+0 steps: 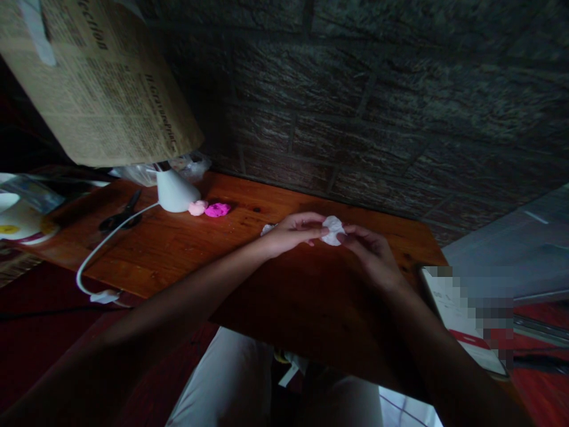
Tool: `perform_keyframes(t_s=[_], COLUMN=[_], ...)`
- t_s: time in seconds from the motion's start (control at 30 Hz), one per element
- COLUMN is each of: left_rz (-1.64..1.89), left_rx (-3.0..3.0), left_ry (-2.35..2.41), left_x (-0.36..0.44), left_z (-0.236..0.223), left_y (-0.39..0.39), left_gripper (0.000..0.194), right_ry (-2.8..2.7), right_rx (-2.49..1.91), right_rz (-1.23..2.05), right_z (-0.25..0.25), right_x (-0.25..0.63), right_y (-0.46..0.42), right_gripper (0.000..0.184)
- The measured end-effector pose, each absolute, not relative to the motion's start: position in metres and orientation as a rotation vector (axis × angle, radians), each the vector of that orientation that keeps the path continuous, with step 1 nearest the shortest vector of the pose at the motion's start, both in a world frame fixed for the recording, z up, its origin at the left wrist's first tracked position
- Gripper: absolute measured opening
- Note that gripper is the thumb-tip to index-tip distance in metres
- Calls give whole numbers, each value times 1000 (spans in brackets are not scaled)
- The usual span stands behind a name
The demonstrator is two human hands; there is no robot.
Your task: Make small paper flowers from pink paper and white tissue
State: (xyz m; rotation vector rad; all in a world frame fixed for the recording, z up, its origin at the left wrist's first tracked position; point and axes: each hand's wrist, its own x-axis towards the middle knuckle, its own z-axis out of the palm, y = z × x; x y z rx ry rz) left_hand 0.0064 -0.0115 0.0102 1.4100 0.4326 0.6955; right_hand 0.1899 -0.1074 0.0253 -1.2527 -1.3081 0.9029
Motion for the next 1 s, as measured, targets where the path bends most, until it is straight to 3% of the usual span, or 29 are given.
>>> perform_keyframes(t_s=[1.0], left_rz=[768], left_rx=[1419], left_ry=[395], left_x=[7], left_z=[6], left_y=[-13], left_gripper=[42], right_ry=[-1346], right_rx=[-1260], right_rz=[869], right_z=[24], right_x=[189], right_y=[-106], right_gripper=[16])
